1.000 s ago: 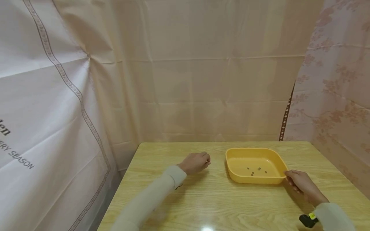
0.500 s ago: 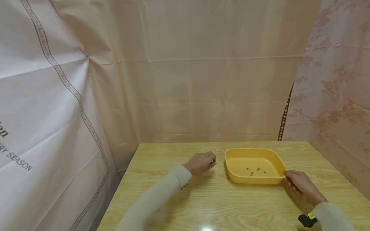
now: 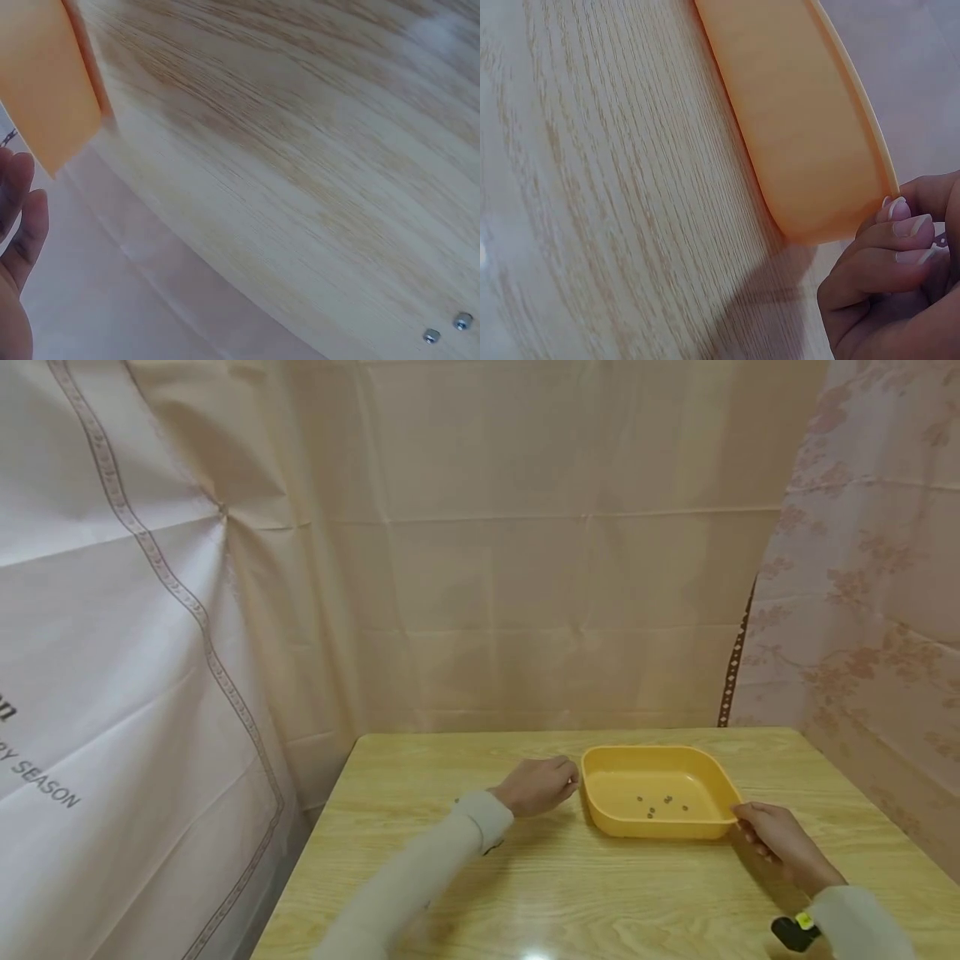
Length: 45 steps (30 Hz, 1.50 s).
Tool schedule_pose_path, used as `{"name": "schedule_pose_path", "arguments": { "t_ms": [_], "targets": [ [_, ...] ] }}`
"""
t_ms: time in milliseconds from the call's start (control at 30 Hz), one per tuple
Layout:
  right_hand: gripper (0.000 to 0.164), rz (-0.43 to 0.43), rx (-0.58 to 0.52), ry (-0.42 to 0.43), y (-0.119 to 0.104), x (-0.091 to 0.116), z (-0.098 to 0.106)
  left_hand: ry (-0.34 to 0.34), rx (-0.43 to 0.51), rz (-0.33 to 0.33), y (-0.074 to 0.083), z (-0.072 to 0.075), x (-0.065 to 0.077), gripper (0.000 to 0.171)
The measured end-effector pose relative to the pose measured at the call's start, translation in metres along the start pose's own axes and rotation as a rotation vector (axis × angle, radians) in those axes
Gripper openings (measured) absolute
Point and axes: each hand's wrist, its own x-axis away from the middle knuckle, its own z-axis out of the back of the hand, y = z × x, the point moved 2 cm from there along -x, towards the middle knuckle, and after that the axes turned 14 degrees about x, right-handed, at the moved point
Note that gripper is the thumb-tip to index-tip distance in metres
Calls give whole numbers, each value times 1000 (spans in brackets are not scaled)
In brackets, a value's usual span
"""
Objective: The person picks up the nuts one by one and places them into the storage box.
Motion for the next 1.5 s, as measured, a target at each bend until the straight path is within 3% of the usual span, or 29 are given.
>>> {"name": "schedule_pose_path", "arguments": {
  "t_ms": [533, 1167, 1500],
  "targets": [
    [37, 32, -3, 15, -1, 1, -2, -46, 8, -6, 18, -7, -14, 23],
    [38, 46, 11, 41, -1, 2, -2, -24, -9, -81, 19, -17, -17, 20],
    [38, 34, -5, 18, -1, 2, -2, -24, 2, -80, 18, -18, -15, 20]
  ]
}}
